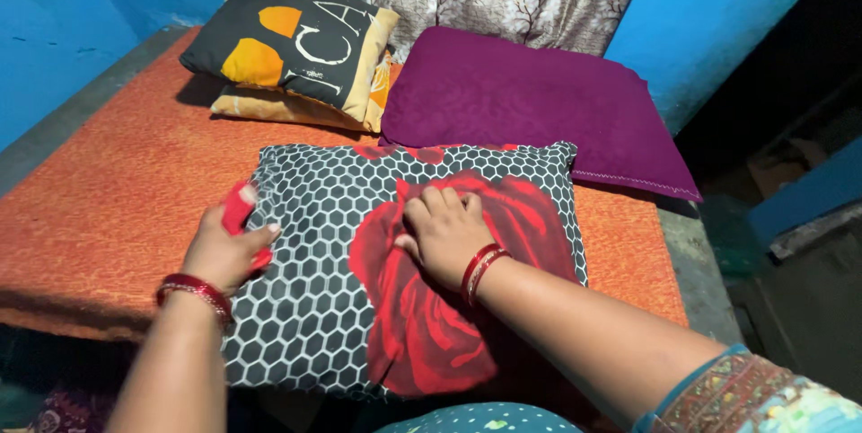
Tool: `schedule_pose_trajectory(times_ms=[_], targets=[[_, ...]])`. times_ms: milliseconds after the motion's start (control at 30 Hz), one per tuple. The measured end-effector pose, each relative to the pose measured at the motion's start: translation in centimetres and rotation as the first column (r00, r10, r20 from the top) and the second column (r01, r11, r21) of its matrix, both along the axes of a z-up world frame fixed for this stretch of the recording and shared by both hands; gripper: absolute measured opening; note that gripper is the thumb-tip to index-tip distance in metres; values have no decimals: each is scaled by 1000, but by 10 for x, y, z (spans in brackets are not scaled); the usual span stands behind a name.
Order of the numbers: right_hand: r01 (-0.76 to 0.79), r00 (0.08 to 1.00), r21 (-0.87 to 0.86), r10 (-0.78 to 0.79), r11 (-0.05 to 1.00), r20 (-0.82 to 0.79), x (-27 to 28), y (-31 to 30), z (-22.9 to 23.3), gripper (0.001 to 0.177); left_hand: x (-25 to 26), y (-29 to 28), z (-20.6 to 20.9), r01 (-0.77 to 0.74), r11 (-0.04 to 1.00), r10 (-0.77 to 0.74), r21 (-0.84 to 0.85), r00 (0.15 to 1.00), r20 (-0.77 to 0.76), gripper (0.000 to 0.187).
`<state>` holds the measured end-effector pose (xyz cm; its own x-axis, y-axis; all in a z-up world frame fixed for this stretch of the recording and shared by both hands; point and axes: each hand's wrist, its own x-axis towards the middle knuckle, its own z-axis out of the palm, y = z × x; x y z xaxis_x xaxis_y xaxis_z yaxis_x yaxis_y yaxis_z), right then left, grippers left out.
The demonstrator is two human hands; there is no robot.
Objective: The person wipes the surfaces of several decorative pillows on a bed using a small red cloth. They handle each pillow one at a time, wiping both sides and then placing them back on the bed.
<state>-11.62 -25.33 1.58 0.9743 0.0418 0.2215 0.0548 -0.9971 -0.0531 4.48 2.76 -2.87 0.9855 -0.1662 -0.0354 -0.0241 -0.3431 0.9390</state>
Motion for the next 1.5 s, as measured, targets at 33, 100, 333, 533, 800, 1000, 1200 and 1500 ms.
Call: schedule_pose_trajectory(times_ms=[33, 100, 333, 533, 800, 1000, 1200, 1500], targets=[[26, 999, 8, -25, 1000, -42, 4, -5, -3, 37, -11, -16, 18, -30, 997, 18, 75, 986, 163, 59], [-34, 995, 11, 33, 999, 94, 10, -15, -13, 23, -30, -49, 59, -77, 992, 32, 104, 923, 384, 51], [-16, 944, 307, -86, 952, 317, 7, -46, -3, 21, -8, -71, 116, -198, 972, -32, 126, 421, 907, 26], [-153, 984, -62, 158, 986, 81, -8, -29, -1, 69, 9, -66, 72, -410, 786, -13, 463, 738, 675, 48], [-80, 989, -199, 54, 977, -135, -10, -36, -10, 70, -149, -153, 21, 33, 826, -432, 563, 679, 594, 69], [-51, 989, -160, 28, 986, -147, -8, -26, -6, 70, -114, -140, 5, -232, 771, -335, 593, 645, 687, 51], [-72, 990, -163, 51, 984, -128, -8, -25, -1, 73, -60, -119, 3, -372, 678, -111, 633, 800, 590, 49], [-82, 988, -142, 62, 986, -139, -25, -35, 2, 74, -3, -49, -18, -448, 668, 276, 595, 891, 361, 44]])
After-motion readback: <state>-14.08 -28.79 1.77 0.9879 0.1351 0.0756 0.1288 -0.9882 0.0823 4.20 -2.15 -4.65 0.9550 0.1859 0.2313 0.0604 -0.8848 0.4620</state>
